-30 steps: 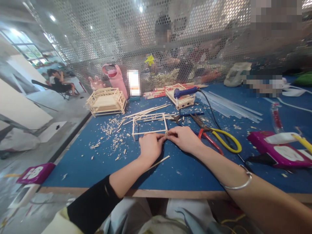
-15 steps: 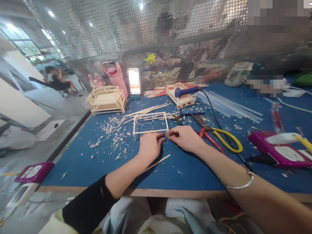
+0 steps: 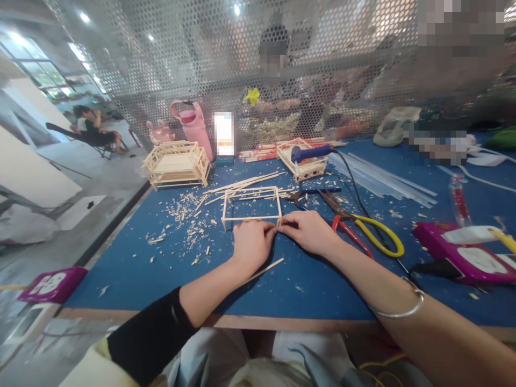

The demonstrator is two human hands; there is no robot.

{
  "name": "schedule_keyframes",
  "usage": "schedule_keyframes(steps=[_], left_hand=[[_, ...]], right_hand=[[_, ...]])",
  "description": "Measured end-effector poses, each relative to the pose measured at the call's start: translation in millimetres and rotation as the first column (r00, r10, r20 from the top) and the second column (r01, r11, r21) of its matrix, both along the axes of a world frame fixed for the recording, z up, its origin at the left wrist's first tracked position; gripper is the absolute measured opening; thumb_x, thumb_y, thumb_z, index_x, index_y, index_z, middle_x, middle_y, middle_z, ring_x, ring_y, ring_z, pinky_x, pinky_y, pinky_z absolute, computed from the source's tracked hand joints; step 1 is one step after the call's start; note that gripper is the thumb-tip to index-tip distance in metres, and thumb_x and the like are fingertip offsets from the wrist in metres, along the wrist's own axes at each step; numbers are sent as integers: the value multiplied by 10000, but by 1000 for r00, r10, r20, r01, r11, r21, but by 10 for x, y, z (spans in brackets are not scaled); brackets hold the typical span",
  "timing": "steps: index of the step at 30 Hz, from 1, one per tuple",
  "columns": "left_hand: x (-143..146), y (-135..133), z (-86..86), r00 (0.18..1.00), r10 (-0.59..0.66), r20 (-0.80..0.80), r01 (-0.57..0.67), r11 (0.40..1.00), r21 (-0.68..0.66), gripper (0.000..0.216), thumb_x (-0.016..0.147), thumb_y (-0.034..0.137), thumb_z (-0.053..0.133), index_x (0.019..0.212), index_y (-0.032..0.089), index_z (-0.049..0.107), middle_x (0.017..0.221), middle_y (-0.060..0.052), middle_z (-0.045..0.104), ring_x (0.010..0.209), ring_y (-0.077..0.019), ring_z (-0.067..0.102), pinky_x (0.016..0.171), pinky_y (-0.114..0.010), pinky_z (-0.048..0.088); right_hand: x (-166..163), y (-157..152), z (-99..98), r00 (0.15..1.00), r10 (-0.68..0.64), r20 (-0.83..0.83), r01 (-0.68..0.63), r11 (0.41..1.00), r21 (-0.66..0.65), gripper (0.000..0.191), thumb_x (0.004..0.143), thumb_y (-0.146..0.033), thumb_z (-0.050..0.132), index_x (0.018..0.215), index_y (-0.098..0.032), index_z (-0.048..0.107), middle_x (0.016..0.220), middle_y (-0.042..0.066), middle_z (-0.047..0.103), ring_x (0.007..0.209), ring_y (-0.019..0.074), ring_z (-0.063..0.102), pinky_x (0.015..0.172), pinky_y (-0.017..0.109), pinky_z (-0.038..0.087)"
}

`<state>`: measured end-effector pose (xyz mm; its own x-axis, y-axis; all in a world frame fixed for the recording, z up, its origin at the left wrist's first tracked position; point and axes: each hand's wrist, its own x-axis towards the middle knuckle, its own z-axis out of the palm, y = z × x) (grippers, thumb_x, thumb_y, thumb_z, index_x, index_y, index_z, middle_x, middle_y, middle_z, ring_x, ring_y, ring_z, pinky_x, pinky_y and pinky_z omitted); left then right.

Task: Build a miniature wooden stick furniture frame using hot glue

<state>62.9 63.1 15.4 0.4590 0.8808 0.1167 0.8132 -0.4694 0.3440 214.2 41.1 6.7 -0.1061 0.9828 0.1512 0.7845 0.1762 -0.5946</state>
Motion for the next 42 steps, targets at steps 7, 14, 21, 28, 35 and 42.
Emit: schedule_keyframes(steps=[7, 14, 21, 28, 35, 42], left_hand=[[23, -5, 2, 1000, -13, -6, 13, 999, 39, 221, 869, 342, 524, 899, 281, 734, 841, -51, 729, 857, -247, 630, 740, -363, 433], [-233, -42, 94, 983, -180, 27, 177, 979, 102, 233, 834, 115, 523, 945, 191, 714, 893, -53, 724, 837, -203, 641, 774, -327, 484], [-282, 58, 352, 916, -402, 0, 354, 806, 474, 243, 862, 126, 503, 1012, 190, 684, 986, -58, 691, 917, -204, 587, 821, -366, 466], [-103, 248, 172, 913, -400, -85, 404, 850, 337, 143, 838, 162, 575, 864, 211, 707, 898, -22, 719, 861, -200, 608, 794, -339, 444], [-136, 319, 37, 868, -496, -20, 454, 777, 435, 202, 891, 185, 504, 836, 175, 698, 813, -33, 719, 739, -165, 615, 715, -288, 448], [-155, 331, 7, 843, -533, -74, 491, 705, 511, 251, 931, 196, 427, 989, 150, 667, 825, -45, 711, 721, -159, 592, 699, -284, 450]], right_hand=[[6, -13, 42, 999, 49, 19, -49, 999, -21, 202, 828, -175, 497, 777, -176, 692, 826, 47, 709, 779, 171, 622, 703, 255, 416], [58, -16, 77, 1000, -15, 26, 17, 998, -58, 243, 725, -105, 541, 869, -170, 726, 695, 17, 686, 617, 140, 578, 597, 230, 404], [53, -8, 61, 997, -47, -54, 45, 998, -48, 242, 718, -120, 535, 851, -168, 732, 672, -5, 678, 589, 118, 564, 587, 213, 416], [-18, 18, -18, 994, -40, -97, 43, 999, 19, 142, 735, -166, 565, 697, -183, 701, 695, -7, 686, 638, 124, 583, 603, 215, 400], [-35, 16, -5, 994, -55, -90, 58, 998, 32, 148, 754, -185, 552, 703, -183, 691, 707, 16, 681, 638, 137, 574, 594, 231, 382], [-40, 18, -6, 993, -62, -99, 63, 998, 14, 138, 714, -171, 522, 622, -181, 625, 612, -14, 603, 570, 117, 504, 547, 220, 344]])
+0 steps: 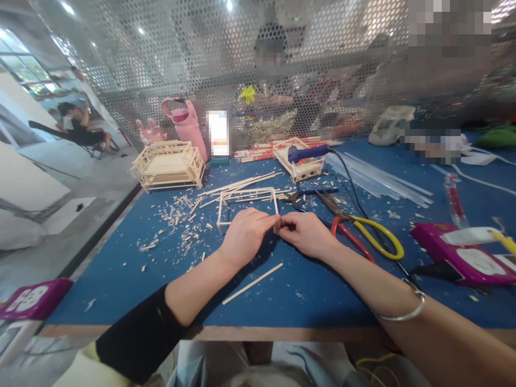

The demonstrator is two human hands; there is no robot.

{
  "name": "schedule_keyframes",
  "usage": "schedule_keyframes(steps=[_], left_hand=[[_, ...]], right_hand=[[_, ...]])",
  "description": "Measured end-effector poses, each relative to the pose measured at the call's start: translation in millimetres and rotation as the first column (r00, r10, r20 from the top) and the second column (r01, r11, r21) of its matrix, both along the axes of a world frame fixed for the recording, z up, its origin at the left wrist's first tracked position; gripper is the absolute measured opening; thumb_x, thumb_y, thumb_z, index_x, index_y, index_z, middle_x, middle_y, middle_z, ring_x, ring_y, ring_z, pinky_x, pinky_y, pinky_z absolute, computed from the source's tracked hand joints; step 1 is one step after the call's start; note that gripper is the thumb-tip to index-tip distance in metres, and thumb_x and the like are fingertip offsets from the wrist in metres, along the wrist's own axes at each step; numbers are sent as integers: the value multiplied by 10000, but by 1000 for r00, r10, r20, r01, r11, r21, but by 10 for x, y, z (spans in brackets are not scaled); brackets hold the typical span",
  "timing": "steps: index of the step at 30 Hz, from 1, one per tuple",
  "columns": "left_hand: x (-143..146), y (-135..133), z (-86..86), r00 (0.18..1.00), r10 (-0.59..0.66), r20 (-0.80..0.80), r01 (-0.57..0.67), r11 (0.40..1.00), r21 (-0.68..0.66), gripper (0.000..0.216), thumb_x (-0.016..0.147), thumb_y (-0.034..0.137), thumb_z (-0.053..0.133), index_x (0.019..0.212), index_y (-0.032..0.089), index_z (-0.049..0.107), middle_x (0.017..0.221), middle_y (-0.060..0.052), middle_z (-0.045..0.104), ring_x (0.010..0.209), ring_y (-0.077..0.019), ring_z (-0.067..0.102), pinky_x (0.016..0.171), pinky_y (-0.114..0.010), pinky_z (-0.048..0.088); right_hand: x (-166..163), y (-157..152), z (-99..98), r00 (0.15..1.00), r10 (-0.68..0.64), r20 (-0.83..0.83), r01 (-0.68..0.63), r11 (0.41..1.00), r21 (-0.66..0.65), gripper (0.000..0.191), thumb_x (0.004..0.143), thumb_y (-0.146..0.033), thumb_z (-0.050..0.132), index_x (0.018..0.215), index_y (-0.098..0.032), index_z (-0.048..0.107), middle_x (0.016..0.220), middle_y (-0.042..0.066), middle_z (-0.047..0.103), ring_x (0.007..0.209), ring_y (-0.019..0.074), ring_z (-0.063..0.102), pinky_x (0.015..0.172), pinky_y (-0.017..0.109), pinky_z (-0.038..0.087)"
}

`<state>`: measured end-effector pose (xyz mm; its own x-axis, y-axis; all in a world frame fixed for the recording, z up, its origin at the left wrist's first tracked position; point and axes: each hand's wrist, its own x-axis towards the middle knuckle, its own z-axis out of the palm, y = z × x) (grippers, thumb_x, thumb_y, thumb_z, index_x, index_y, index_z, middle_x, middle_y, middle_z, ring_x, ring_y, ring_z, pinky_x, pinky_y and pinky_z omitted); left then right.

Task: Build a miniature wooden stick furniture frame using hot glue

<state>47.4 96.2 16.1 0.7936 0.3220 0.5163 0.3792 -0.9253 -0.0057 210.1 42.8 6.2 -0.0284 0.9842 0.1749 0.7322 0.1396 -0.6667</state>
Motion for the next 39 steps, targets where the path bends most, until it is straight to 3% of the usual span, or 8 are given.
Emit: schedule_keyframes(steps=[11, 22, 27, 31, 34, 37, 39], left_hand=[[-15, 5, -29, 999, -21, 30, 21, 1000, 9, 255, 930, 159, 416, 987, 126, 663, 806, -51, 701, 722, -145, 585, 718, -268, 461], [-26, 21, -56, 1000, 13, 8, -13, 999, -31, 242, 910, 145, 450, 1045, 133, 651, 896, -65, 711, 790, -159, 597, 751, -294, 476], [-19, -12, 0, 999, 37, -21, -37, 999, -40, 218, 900, 171, 478, 1025, 129, 651, 904, -70, 714, 787, -174, 610, 750, -318, 482], [-64, -59, 47, 996, 80, 37, -76, 993, -92, 242, 877, 149, 487, 1079, 141, 621, 1043, -81, 695, 953, -207, 615, 880, -398, 468], [-155, -129, 70, 991, 78, 109, -69, 994, -84, 322, 842, 91, 468, 1131, 156, 594, 1112, -86, 664, 1061, -215, 578, 955, -439, 439], [-273, -251, 86, 976, 130, 176, -117, 990, -82, 311, 839, 88, 452, 1096, 151, 615, 1016, -100, 669, 975, -203, 595, 869, -390, 495], [-335, -339, 94, 968, 212, 131, -195, 972, -132, 262, 845, 129, 472, 1044, 149, 642, 911, -91, 676, 868, -195, 614, 778, -342, 523]], right_hand=[[-2, 6, -41, 1000, -3, -14, 3, 1000, -12, 144, 721, -227, 515, 654, -183, 635, 597, -23, 578, 571, 115, 488, 543, 221, 333], [12, 7, 21, 999, 14, 39, -12, 999, -42, 105, 679, -190, 559, 579, -193, 593, 565, -38, 529, 553, 111, 465, 538, 227, 321], [30, 14, 26, 1000, 22, 19, -21, 997, -71, 119, 653, -139, 530, 636, -189, 637, 545, -47, 524, 519, 101, 449, 522, 218, 343], [50, 17, 25, 1000, 0, -11, -1, 995, -101, 279, 649, -108, 490, 824, -170, 698, 585, -34, 591, 503, 97, 481, 532, 211, 395], [55, 10, 23, 1000, -8, -28, 5, 994, -107, 286, 641, -132, 511, 847, -164, 706, 601, -26, 616, 515, 101, 510, 531, 209, 413], [56, 0, 23, 999, -8, -36, 5, 995, -100, 284, 640, -144, 513, 843, -171, 710, 602, -28, 618, 518, 101, 514, 526, 208, 412], [57, -4, 25, 999, -6, -37, 3, 996, -94, 283, 643, -147, 509, 837, -176, 712, 596, -29, 614, 513, 101, 508, 522, 209, 408]])
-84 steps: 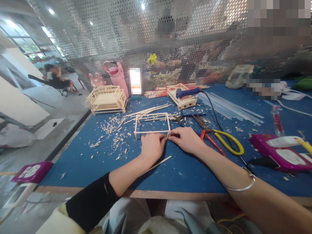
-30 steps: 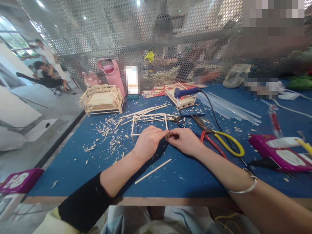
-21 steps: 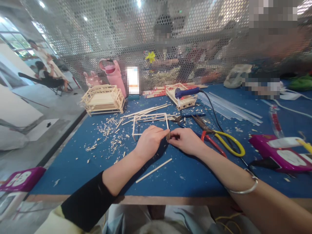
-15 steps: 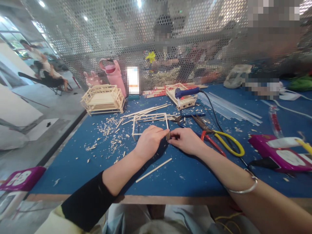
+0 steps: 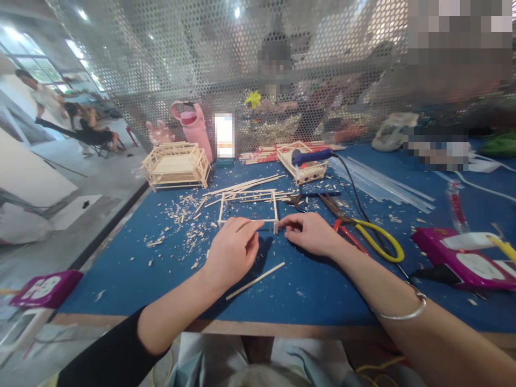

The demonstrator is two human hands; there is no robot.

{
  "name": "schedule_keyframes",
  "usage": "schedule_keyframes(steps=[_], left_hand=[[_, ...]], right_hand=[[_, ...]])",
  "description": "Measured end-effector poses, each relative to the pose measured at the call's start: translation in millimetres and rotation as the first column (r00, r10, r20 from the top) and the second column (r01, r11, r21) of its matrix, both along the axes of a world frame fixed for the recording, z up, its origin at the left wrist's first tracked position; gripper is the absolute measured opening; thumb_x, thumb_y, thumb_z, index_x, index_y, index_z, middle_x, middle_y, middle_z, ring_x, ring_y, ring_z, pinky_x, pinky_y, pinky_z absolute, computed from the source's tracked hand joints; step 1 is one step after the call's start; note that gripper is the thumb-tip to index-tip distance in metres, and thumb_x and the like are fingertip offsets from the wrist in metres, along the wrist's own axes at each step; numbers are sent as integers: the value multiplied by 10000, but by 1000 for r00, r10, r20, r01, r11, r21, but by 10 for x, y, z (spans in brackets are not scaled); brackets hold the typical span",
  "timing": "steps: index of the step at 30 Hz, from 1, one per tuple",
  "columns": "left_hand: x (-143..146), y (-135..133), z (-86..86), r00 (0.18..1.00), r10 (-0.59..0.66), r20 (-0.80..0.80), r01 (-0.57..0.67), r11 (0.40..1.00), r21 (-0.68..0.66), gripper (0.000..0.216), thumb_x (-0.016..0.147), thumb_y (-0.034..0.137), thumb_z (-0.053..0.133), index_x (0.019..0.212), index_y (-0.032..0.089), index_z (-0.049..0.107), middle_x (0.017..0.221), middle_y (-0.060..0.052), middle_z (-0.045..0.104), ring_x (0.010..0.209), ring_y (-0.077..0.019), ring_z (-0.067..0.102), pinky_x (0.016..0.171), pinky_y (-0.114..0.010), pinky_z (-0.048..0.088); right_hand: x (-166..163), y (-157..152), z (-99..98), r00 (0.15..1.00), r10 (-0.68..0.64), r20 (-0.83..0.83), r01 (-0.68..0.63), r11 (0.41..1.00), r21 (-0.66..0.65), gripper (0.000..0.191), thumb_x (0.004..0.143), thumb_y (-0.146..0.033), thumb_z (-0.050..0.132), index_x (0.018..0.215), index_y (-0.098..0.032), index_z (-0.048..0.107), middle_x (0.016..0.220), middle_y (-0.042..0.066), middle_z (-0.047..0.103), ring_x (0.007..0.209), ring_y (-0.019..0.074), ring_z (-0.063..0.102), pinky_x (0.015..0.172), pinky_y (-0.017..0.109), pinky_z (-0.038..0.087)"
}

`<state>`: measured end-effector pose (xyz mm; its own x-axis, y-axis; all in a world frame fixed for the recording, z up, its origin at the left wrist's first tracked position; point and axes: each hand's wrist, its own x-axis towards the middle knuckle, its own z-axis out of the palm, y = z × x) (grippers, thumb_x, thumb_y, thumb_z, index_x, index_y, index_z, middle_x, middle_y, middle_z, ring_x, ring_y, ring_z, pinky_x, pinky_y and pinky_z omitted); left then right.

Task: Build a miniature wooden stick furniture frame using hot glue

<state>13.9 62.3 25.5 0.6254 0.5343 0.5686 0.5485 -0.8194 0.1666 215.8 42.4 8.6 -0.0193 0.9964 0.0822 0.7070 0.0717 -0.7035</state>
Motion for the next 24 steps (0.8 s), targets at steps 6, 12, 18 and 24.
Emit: schedule_keyframes(steps=[6, 12, 18, 24], left_hand=[[69, -98, 41, 915, 108, -389, -226, 936, -270, 229, 872, 244, 494, 981, 199, 690, 890, -72, 718, 798, -225, 665, 720, -336, 520], [322, -1, 41, 891, 164, -423, -317, 892, -322, 248, 890, 319, 476, 954, 238, 702, 883, -84, 729, 815, -253, 675, 682, -336, 505], [381, 66, -42, 914, 165, -371, -298, 893, -337, 328, 917, 365, 412, 942, 240, 714, 890, -90, 730, 825, -258, 674, 680, -333, 494], [392, 70, -37, 906, 159, -393, -302, 893, -334, 347, 926, 363, 383, 940, 235, 705, 908, -80, 725, 836, -245, 671, 697, -324, 495]], right_hand=[[-20, -8, 10, 1000, -9, 10, 9, 1000, 10, 299, 643, -133, 487, 831, -154, 719, 552, -24, 593, 481, 106, 485, 500, 218, 390], [-63, -23, -2, 1000, 10, 10, -10, 999, 47, 225, 721, -256, 538, 810, -161, 721, 626, 6, 663, 551, 139, 563, 551, 242, 436], [-73, -26, -19, 999, 34, -4, -33, 996, 85, 240, 772, -212, 511, 868, -185, 728, 857, 34, 740, 773, 183, 658, 704, 269, 483], [-58, -16, -35, 999, 53, 3, -53, 994, 96, 220, 786, -199, 520, 847, -201, 731, 901, 30, 743, 857, 203, 670, 775, 290, 485]])
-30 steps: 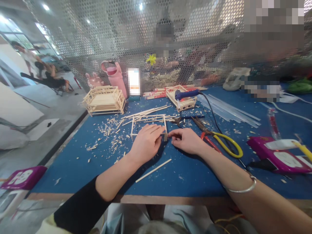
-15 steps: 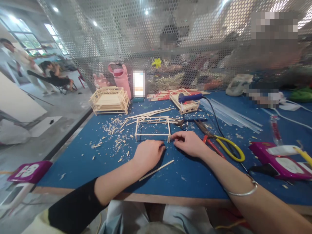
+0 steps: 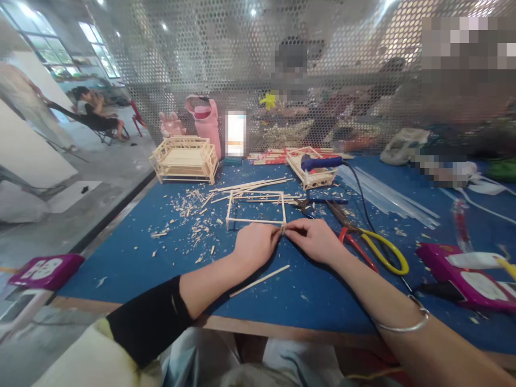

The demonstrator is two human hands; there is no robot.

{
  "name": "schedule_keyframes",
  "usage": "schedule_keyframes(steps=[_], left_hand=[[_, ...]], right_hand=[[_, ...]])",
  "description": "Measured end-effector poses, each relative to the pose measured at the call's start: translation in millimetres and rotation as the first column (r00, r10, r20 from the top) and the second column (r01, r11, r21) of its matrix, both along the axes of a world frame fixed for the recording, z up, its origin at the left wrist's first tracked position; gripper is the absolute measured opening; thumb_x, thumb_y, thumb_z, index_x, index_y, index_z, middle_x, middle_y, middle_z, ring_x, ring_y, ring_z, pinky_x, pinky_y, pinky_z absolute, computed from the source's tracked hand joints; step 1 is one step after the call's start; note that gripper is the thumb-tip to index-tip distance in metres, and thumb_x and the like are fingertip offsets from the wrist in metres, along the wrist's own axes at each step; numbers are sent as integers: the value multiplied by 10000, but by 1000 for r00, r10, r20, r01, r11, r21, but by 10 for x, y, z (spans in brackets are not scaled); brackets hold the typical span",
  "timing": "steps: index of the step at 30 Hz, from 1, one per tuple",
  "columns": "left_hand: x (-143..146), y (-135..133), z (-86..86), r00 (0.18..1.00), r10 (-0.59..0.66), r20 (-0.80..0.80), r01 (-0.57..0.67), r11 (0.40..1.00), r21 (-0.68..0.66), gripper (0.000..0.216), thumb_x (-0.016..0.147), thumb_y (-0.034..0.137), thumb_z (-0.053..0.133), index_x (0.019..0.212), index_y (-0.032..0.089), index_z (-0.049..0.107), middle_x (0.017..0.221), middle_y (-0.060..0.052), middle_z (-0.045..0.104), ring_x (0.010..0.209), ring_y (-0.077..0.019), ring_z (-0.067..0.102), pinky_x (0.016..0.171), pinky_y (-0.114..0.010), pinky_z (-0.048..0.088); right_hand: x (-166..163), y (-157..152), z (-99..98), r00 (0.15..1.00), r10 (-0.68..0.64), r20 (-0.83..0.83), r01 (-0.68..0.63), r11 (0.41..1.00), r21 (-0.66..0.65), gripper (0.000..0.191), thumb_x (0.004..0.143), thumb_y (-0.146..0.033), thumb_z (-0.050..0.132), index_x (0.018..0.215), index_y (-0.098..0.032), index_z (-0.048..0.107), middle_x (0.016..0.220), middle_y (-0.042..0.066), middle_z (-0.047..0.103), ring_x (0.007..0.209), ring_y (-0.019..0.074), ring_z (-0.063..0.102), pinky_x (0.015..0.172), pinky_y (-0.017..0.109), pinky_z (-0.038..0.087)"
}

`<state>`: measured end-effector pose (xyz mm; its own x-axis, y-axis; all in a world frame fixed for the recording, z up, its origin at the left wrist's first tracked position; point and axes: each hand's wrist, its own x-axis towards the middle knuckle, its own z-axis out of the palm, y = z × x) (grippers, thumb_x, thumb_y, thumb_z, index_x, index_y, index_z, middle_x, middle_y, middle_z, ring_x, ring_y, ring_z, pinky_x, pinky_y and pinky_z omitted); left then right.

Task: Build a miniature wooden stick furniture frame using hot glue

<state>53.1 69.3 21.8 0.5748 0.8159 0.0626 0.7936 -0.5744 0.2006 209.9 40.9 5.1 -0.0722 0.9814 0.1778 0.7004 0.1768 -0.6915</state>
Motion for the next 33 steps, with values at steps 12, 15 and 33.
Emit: schedule_keyframes(steps=[12, 15, 33], left_hand=[[23, -32, -12, 1000, -8, -23, 8, 1000, 18, 282, 880, 239, 402, 919, 201, 678, 871, -93, 715, 811, -249, 670, 712, -343, 500], [-18, -26, 8, 1000, -23, -1, 23, 1000, 17, 263, 853, 186, 411, 903, 192, 669, 895, -88, 716, 829, -238, 668, 730, -329, 496], [-334, -65, 60, 969, -69, 235, 113, 978, -177, 289, 896, 313, 449, 736, 187, 654, 739, -32, 701, 687, -180, 642, 597, -239, 423]], right_hand=[[7, 18, -18, 1000, -25, 10, 25, 1000, -8, 181, 771, -251, 534, 759, -216, 710, 808, 21, 739, 776, 189, 667, 716, 281, 480], [31, -19, 13, 998, -54, 10, 55, 998, -24, 170, 709, -203, 537, 796, -192, 683, 658, 4, 694, 601, 156, 627, 583, 248, 471], [802, 1311, 805, 651, -243, 719, 267, 960, 83, 281, 853, -263, 581, 1114, -159, 581, 1166, 90, 591, 1020, 209, 579, 863, 391, 478]])
